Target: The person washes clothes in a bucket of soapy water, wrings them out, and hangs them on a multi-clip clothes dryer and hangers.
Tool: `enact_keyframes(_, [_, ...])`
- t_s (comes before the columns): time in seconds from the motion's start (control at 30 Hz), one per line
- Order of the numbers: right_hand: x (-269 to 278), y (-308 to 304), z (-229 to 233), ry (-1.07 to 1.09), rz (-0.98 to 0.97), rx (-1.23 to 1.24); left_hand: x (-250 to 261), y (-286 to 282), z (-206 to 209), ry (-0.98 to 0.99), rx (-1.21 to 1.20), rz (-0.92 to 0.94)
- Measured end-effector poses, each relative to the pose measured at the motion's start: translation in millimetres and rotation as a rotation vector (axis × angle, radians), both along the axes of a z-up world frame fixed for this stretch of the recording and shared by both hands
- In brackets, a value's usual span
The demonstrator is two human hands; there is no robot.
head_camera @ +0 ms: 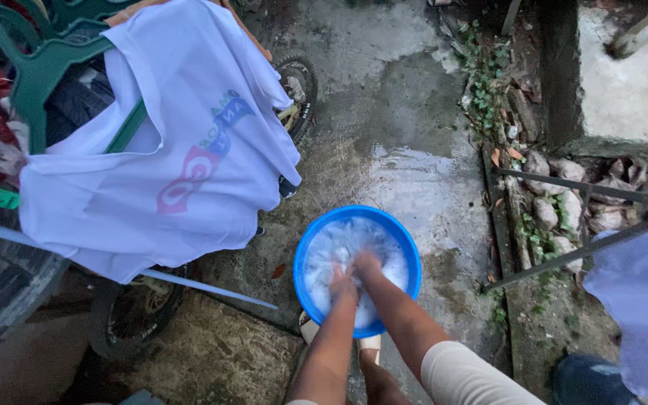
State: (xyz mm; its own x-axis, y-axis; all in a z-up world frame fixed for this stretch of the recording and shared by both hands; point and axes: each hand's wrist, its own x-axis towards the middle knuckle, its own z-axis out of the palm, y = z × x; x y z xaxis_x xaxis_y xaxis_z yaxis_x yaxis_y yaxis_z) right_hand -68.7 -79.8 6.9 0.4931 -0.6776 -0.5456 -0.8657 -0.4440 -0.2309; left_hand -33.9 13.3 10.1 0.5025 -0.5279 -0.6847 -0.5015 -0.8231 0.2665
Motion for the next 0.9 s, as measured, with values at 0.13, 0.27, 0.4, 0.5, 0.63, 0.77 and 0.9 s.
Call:
enact_keyframes(0.13, [-10, 11, -12, 0.046, -0.021, 0.023, 7, 6, -12, 0.223, 0.151, 0.086])
enact_keyframes(0.27, [-25, -17, -11, 0.054, -0.049, -0.009, 27, 0, -10, 0.45, 0.026, 0.263])
enact_keyframes(0.4, [-13, -24, 3, -0.061, 0.01, 0.051, 39, 6, 0, 0.646, -0.22, 0.638])
enact_keyframes(0.5, [2, -44, 52, -0.349, 0.103, 0.144, 48, -4, 10, 0.785, -0.47, 0.947])
enact_keyframes(0.63, [-7, -44, 175, -0.84, 0.214, 0.256, 60, -11, 28, 1.028, -0.701, 1.184])
enact_keyframes(0.77, [-30, -14, 258, -1.109, 0.184, 0.223, 76, -17, 47, 1.326, -0.924, 1.287])
enact_keyframes(0.9, [-22, 21, 271, -1.307, -0.044, -0.048, 92, -20, 68, 1.7, -1.135, 1.316])
